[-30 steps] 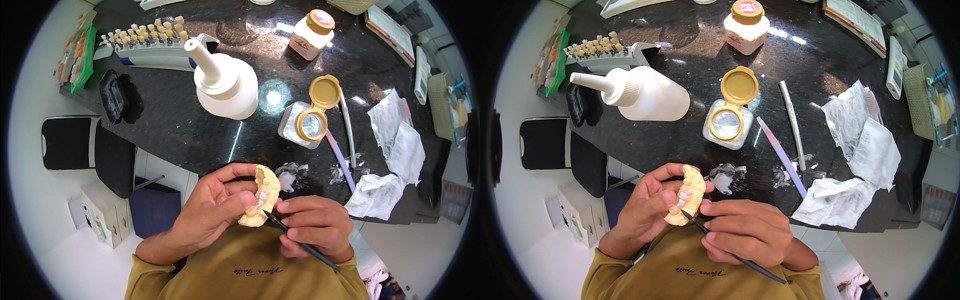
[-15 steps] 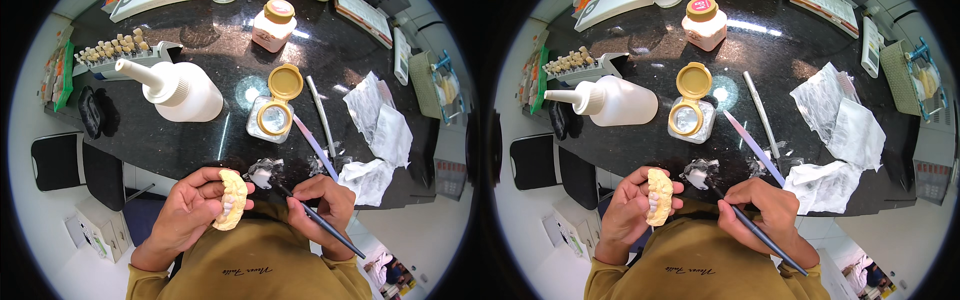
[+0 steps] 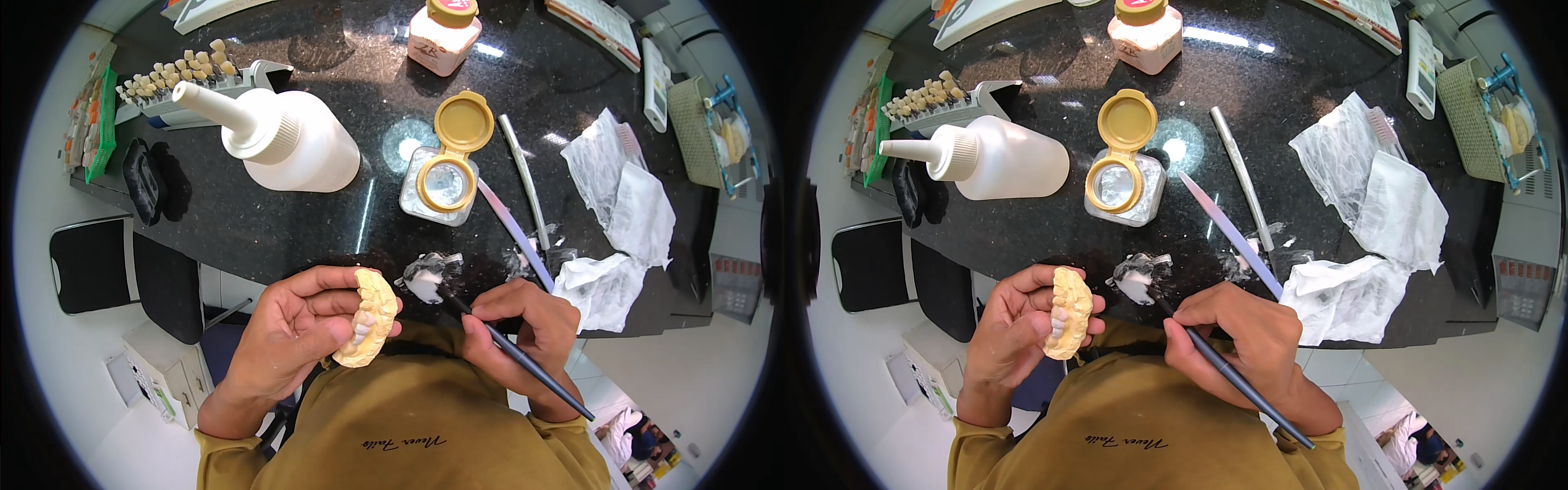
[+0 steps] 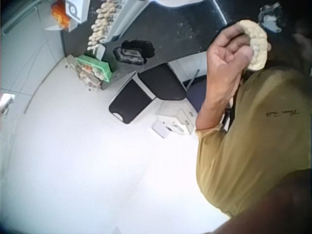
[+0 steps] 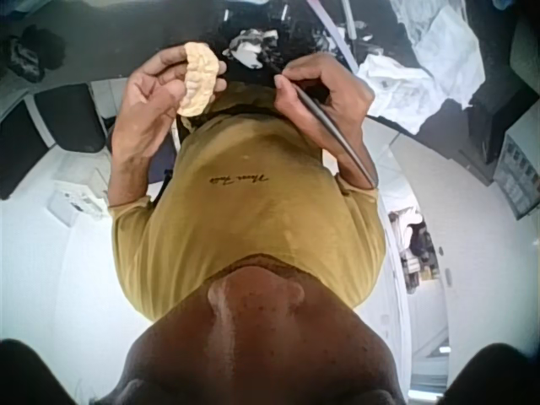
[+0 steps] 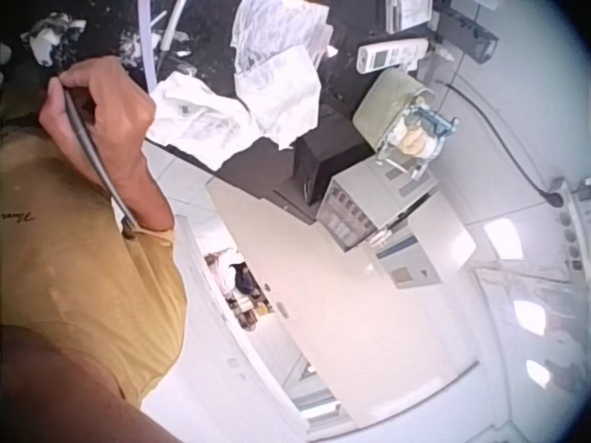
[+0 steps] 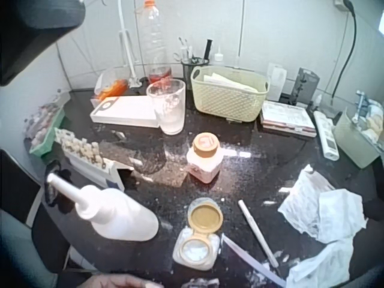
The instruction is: The person applies a white substance and a pink liquid to a dental model using a thin brush and a metal tool, and wipes parts of the model with a white paper towel.
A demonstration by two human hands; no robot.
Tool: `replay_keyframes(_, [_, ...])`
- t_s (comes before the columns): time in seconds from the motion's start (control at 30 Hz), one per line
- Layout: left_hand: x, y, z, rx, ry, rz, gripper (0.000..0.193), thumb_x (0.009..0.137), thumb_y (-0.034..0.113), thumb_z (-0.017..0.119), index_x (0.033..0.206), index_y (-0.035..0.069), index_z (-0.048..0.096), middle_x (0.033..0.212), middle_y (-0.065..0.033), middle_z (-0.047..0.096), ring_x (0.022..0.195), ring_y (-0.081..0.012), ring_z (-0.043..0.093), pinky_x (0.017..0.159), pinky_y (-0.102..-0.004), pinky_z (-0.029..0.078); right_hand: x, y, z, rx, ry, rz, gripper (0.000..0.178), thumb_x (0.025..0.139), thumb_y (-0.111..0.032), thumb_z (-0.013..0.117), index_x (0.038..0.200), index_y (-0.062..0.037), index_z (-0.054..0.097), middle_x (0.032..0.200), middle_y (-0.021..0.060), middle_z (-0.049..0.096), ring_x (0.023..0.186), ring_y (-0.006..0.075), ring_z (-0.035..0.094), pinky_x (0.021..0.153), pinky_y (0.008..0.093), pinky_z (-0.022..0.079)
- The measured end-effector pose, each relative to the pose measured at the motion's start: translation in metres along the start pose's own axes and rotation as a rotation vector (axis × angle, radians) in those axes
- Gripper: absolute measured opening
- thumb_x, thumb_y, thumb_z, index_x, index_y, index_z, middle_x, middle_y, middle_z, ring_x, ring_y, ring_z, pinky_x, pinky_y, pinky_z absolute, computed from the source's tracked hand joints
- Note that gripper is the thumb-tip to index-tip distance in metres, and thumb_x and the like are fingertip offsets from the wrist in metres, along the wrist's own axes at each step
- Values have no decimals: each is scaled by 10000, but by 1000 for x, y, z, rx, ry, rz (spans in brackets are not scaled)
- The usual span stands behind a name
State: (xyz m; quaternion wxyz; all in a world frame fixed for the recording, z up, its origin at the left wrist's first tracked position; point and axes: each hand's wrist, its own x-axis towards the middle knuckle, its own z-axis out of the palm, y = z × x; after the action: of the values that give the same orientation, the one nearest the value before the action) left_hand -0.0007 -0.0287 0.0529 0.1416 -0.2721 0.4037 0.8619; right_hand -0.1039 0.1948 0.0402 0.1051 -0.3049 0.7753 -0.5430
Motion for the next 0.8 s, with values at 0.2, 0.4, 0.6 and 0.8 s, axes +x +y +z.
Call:
replay_keyframes(0.2, [0,-1,-5,-3,-32,-15,639,864,235,742,1333,-86,450,1185,-270,635,1017,-332,688,893,-411,570,-3,1,-1,4,2,19,145,710,42,757,792,25,639,724,119,678,538,139,640,489,230,493])
replay_keyframes(0.4, [0,2,-4,46,-28,-32,639,868,225,737,1337,-103,451,1182,-286,632,1037,-335,681,929,-419,546,-2,-5,2,-16,0,83,168,679,9,757,756,-3,608,694,118,668,599,172,653,553,244,487])
replay_keyframes(0.6, [0,5,-3,101,-29,-64,614,878,215,724,1329,-107,460,1201,-298,621,1043,-338,678,934,-413,539,0,-2,1,-8,-23,17,149,704,41,761,791,19,643,727,122,677,527,141,627,484,234,487])
replay_keyframes(0.8, [0,4,-5,89,-34,-58,554,891,177,704,1315,-99,478,1204,-301,619,1050,-350,673,940,-422,536,1,-5,3,123,-57,-76,191,682,13,806,797,2,653,744,120,686,551,154,631,475,233,485])
